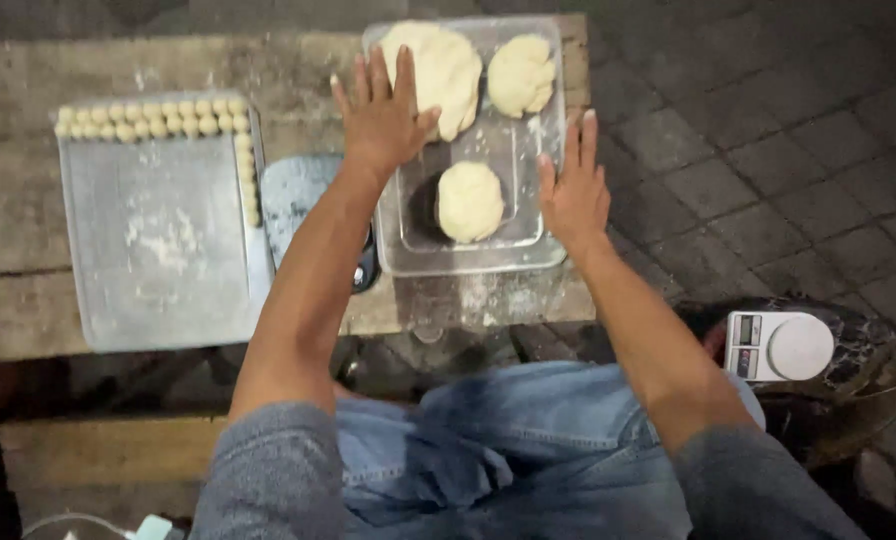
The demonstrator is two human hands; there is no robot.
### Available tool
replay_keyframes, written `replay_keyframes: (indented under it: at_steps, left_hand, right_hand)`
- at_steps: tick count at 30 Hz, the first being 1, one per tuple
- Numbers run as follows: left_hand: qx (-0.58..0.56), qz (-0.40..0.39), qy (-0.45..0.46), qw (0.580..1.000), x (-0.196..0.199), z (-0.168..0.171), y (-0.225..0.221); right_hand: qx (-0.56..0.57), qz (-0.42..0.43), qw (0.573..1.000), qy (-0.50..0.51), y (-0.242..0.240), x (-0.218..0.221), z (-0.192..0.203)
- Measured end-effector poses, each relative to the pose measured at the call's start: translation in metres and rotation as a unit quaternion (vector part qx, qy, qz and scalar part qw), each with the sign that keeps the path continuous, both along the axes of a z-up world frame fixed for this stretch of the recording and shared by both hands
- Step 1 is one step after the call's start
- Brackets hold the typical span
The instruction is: The person is portioning dough from a larger mass, rolling it into small uniform balls, and arranging them in rows on a metal tray.
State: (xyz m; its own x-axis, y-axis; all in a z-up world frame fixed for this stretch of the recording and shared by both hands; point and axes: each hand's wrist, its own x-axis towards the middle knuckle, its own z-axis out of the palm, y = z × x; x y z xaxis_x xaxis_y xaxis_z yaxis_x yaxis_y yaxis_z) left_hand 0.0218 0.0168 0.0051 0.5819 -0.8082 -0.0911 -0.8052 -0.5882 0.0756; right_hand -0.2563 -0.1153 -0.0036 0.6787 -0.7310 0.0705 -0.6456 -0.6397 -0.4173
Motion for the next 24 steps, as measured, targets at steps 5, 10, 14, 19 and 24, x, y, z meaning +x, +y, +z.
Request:
replay_keyframes:
  at_steps: [5, 10, 14, 19, 24]
  left_hand:
    - [-0.011, -0.104, 0.027, 0.994, -0.004, 0.003, -0.010]
    - [0.059, -0.057, 0.079, 0.994, -0.026, 0.035, -0.035]
    - [0.122, -0.023, 0.009, 0.992, -0.036, 0.050, -0.058]
    - [0.104, -0.025, -0.035, 0.994, -0.047, 0.028, -0.045]
    - [-0.025, -0.085, -0.038, 0.995, -0.059, -0.009, -0.032]
  right_hand:
    - [0.041, 0.000, 0.999, 0.013, 0.011, -0.006, 0.004]
    - [0.054, 0.005, 0.999, 0.004, 0.009, -0.006, 0.002]
    - [0.066, 0.004, 0.998, 0.008, 0.006, -0.002, 0.011]
    - [0.082, -0.008, 0.996, 0.025, 0.014, -0.006, 0.015]
    - [0.088, -0.005, 0.996, 0.024, 0.013, -0.006, 0.013]
